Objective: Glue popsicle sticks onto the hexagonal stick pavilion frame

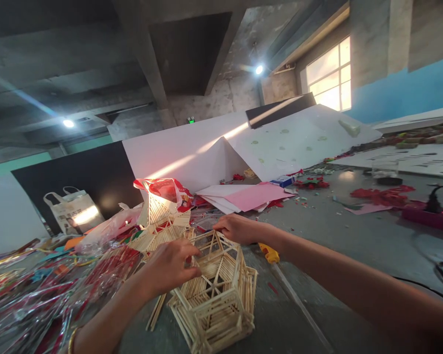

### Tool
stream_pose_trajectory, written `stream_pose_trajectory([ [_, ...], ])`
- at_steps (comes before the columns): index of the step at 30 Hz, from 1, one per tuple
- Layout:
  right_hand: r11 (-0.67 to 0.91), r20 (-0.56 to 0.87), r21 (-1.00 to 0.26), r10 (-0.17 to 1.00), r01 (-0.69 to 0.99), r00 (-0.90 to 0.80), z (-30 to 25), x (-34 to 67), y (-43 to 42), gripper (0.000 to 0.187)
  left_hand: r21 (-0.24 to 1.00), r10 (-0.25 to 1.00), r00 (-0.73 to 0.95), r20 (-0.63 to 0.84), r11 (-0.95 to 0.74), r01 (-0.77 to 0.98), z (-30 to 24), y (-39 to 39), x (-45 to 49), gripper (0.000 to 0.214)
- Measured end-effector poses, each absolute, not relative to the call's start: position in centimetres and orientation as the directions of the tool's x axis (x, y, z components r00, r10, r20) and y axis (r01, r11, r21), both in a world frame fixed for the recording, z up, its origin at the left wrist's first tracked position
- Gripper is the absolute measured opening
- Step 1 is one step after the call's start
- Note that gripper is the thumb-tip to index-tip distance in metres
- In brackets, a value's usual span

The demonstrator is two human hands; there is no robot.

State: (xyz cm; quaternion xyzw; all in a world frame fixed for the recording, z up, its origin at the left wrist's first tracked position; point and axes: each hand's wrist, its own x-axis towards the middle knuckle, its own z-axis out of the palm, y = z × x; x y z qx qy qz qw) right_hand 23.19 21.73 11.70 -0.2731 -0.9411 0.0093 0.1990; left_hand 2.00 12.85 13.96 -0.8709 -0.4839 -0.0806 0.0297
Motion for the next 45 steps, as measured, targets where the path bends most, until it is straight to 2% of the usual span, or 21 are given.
stream_pose_trajectory([
  [3, 0.855, 0.379, -0.121, 0.510, 0.505, -0.772, 11.6, 23.2, 21.8, 0.023, 0.088, 0.853, 0.479, 0.208, -0.504, 0.859, 14.3, 12.7, 2.7, 0.032],
  [7, 0.852, 0.387, -0.126, 0.514, 0.509, -0.765, 11.7, 23.2, 21.8, 0.022, 0.159, 0.882, 0.438, 0.174, -0.464, 0.872, 14.4, 12.8, 4.0, 0.034],
  [13, 0.848, 0.374, -0.136, 0.523, 0.512, -0.766, 11.9, 23.2, 21.5, 0.023, 0.153, 0.863, 0.472, 0.181, -0.499, 0.853, 13.7, 13.1, 4.8, 0.034],
  [19, 0.851, 0.369, -0.109, 0.515, 0.514, -0.774, 11.8, 23.2, 21.7, 0.023, 0.236, 0.865, 0.479, 0.147, -0.501, 0.833, 13.4, 14.0, 4.1, 0.031],
  [30, 0.857, 0.373, -0.093, 0.501, 0.506, -0.781, 11.8, 23.2, 21.6, 0.022, 0.274, 0.868, 0.492, 0.069, -0.490, 0.827, 13.7, 14.7, 3.0, 0.027],
  [35, 0.863, 0.383, -0.109, 0.494, 0.493, -0.781, 11.7, 23.3, 21.7, 0.023, 0.385, 0.868, 0.495, 0.037, -0.469, 0.795, 14.0, 14.3, 2.8, 0.029],
  [45, 0.868, 0.381, -0.140, 0.491, 0.476, -0.783, 11.7, 23.3, 21.9, 0.022, 0.545, 0.917, 0.393, -0.068, -0.296, 0.784, 13.5, 14.5, 2.4, 0.037],
])
